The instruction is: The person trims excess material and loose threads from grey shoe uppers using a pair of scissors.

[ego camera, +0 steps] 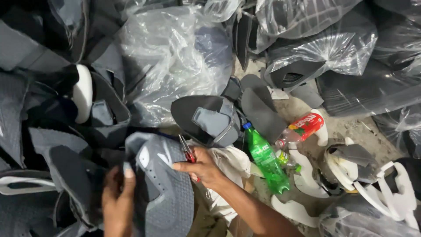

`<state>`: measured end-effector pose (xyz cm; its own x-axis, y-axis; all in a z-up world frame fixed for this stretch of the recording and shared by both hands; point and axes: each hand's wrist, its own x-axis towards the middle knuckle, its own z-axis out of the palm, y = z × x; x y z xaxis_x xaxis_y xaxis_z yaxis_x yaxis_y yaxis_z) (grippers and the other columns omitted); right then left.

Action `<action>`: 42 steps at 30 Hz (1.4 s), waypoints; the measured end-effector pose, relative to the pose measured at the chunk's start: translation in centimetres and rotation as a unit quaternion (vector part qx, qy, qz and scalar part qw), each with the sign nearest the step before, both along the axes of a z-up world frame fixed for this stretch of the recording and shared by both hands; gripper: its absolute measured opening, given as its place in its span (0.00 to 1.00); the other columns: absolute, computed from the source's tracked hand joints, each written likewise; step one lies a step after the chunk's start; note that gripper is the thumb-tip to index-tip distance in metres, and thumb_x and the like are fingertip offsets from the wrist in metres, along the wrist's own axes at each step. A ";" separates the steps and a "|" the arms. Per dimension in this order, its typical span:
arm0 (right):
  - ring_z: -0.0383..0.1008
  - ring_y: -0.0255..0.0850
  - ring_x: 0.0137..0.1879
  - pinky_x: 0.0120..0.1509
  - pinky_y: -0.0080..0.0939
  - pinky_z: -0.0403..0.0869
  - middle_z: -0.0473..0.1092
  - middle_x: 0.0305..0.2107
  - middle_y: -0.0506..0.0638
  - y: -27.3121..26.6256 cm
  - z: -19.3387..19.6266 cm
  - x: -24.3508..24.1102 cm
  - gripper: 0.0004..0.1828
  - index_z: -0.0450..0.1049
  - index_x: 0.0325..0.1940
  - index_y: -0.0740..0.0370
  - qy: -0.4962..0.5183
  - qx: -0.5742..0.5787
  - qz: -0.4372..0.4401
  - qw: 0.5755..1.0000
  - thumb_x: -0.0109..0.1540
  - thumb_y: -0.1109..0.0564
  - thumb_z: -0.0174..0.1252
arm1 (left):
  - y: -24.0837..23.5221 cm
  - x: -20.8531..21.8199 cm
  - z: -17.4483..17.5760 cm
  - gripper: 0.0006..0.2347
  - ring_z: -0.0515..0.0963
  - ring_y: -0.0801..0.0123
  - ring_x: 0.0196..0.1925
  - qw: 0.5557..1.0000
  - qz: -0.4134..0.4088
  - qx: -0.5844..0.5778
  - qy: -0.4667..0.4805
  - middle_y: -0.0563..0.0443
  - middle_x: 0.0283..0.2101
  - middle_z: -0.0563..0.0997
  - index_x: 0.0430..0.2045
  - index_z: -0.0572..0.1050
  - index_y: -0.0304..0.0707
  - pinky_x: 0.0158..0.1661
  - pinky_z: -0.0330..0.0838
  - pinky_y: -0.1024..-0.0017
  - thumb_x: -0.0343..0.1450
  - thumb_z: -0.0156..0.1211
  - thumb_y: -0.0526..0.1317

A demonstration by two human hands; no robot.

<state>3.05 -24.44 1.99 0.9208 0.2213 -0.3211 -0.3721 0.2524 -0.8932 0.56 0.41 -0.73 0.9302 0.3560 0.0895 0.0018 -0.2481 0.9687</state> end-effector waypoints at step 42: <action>0.65 0.35 0.29 0.34 0.39 0.66 0.65 0.20 0.47 -7.5 1.9 1.4 0.18 0.77 0.36 0.65 -0.204 -0.468 0.067 0.858 0.56 0.49 0.73 | -0.8 -3.3 17.3 0.30 0.72 0.45 0.68 0.961 -0.080 0.236 -0.117 0.30 0.67 0.70 0.62 0.66 0.30 0.64 0.66 0.62 0.64 0.70 0.37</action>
<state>4.47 -31.90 3.90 0.9853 0.1544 -0.0734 0.0489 -0.6659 -0.7445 -2.69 -0.37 16.55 0.9044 0.0780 0.4195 -0.2776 -0.6391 0.7173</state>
